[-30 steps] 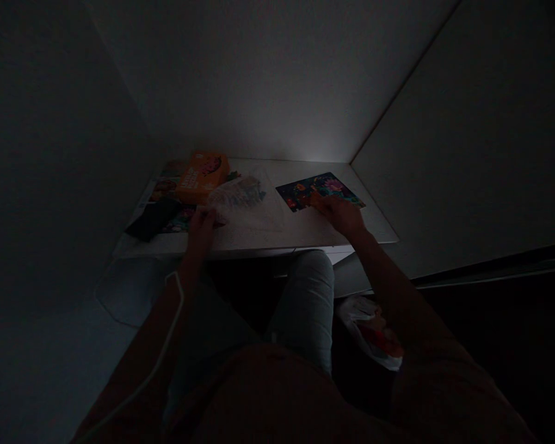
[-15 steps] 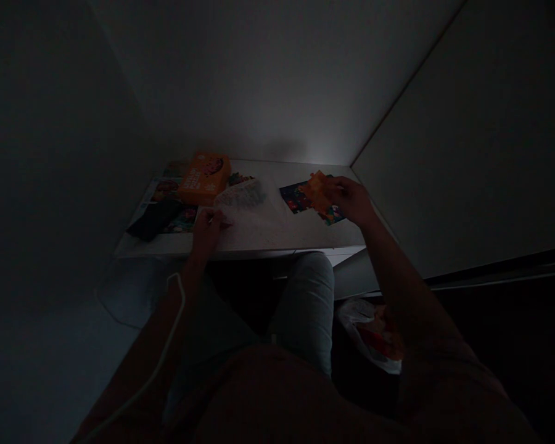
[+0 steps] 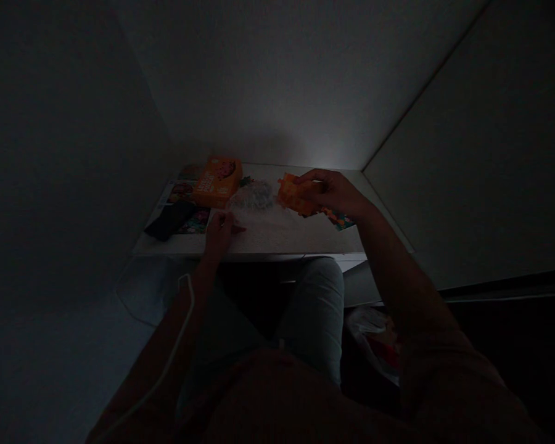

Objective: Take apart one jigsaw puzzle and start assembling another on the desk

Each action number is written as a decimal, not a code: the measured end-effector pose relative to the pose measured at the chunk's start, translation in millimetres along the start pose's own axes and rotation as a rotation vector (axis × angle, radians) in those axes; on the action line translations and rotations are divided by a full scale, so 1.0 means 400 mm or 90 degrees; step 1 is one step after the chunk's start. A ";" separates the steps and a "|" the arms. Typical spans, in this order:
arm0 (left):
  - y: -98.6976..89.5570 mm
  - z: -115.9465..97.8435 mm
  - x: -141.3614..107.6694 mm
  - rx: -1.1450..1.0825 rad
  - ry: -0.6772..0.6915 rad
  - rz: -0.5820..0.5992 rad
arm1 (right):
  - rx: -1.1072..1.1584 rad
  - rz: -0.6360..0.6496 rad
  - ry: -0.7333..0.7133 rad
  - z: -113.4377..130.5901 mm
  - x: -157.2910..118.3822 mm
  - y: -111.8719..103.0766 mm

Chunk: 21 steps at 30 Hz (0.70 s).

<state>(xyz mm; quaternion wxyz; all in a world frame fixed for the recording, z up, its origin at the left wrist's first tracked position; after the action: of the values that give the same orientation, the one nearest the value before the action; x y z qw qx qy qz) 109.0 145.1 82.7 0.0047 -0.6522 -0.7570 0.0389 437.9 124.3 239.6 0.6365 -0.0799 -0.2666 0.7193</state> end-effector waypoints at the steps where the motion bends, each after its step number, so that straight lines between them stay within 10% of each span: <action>1: -0.002 0.000 -0.001 0.009 0.001 0.000 | 0.004 -0.005 -0.009 0.015 0.004 -0.003; 11: 0.004 0.001 -0.002 -0.024 -0.029 0.004 | 0.073 -0.072 0.006 0.047 -0.025 -0.059; 21: -0.004 0.011 0.003 -0.057 -0.007 0.065 | -0.141 0.057 -0.048 0.048 0.084 0.055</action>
<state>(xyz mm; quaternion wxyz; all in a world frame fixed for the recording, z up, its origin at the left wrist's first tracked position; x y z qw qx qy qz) 107.1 145.8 78.5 -0.0308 -0.6891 -0.7240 0.0085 404.1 149.9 252.8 0.5808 -0.1344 -0.3646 0.7153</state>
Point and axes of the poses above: each hand's wrist, its own x-axis towards the middle knuckle, its own y-axis out of the palm, z = x × y, the point moved 3 cm from there along x, towards the middle knuckle, and after that the axes turned 2 degrees about -z, right-handed, at the moved point
